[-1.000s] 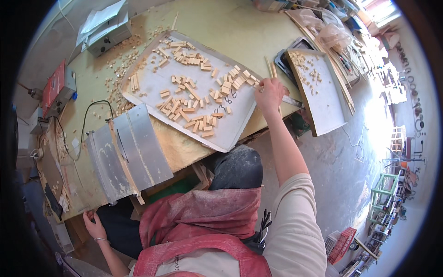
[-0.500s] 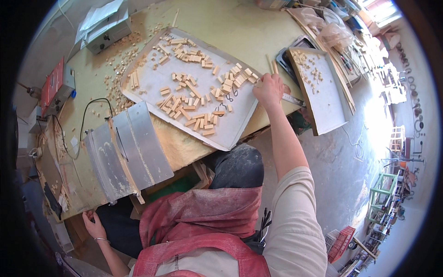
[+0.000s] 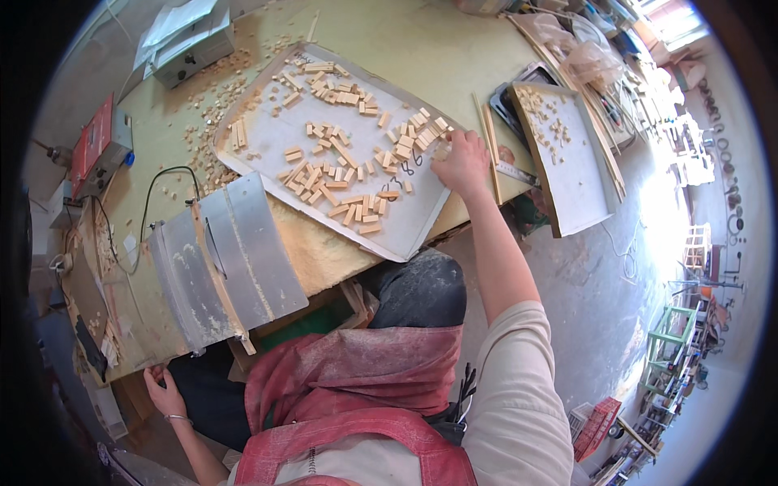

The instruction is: The person sits at a table saw and repeatedly feeds small wooden blocks through the blade to trim them. The cut pieces are placed on a nearby tray, and the process continues with multiple blocks.

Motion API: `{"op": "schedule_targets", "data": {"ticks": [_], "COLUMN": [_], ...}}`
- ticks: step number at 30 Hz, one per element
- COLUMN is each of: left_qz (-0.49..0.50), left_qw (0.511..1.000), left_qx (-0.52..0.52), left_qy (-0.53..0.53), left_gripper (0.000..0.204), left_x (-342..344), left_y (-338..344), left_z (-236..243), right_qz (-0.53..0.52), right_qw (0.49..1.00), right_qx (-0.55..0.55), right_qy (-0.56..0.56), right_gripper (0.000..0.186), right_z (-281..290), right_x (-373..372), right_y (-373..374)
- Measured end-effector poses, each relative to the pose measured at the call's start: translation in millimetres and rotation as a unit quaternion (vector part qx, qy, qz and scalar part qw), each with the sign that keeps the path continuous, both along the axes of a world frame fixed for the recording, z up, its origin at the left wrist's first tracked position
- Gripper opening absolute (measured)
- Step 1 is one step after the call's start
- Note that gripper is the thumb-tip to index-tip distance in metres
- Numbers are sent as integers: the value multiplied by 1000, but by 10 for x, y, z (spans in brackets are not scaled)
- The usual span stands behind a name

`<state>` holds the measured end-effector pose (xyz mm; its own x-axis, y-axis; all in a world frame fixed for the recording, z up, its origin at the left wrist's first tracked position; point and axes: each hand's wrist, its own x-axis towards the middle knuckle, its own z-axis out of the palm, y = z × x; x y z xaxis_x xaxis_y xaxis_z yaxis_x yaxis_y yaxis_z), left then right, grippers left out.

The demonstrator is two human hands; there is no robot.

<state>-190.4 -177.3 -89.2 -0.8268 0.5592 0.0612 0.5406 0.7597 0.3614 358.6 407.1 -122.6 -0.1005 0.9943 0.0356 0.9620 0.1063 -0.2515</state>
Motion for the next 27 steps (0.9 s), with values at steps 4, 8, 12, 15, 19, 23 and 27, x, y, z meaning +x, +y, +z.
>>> {"op": "schedule_targets", "data": {"ticks": [4,8,12,15,19,23,27], "left_qz": [0,-3,7,16,15,32,-16], "left_qw": [1000,1000,1000,1000,1000,984,969], "left_qx": [-3,-4,-7,7,28,149,235], "left_qy": [4,4,-7,-23,-1,96,75], "left_gripper": [40,40,41,43,33,25,23], "left_x": [10,2,22,66,41,213,814], "left_y": [19,21,17,6,80,48,540], "left_z": [5,-2,13,14,44,100,390], "right_qz": [3,0,18,33,91,226,375], "right_qw": [1000,999,999,998,989,935,894], "right_qx": [-10,-27,-36,-17,99,68,38], "right_qy": [-6,-21,-35,-54,60,264,240], "right_gripper": [61,59,52,46,47,31,27], "right_z": [61,95,114,176,191,838,1093], "right_x": [-12,-32,-64,-36,91,-689,-1606], "right_y": [10,19,40,17,-208,-1247,-2309]}}
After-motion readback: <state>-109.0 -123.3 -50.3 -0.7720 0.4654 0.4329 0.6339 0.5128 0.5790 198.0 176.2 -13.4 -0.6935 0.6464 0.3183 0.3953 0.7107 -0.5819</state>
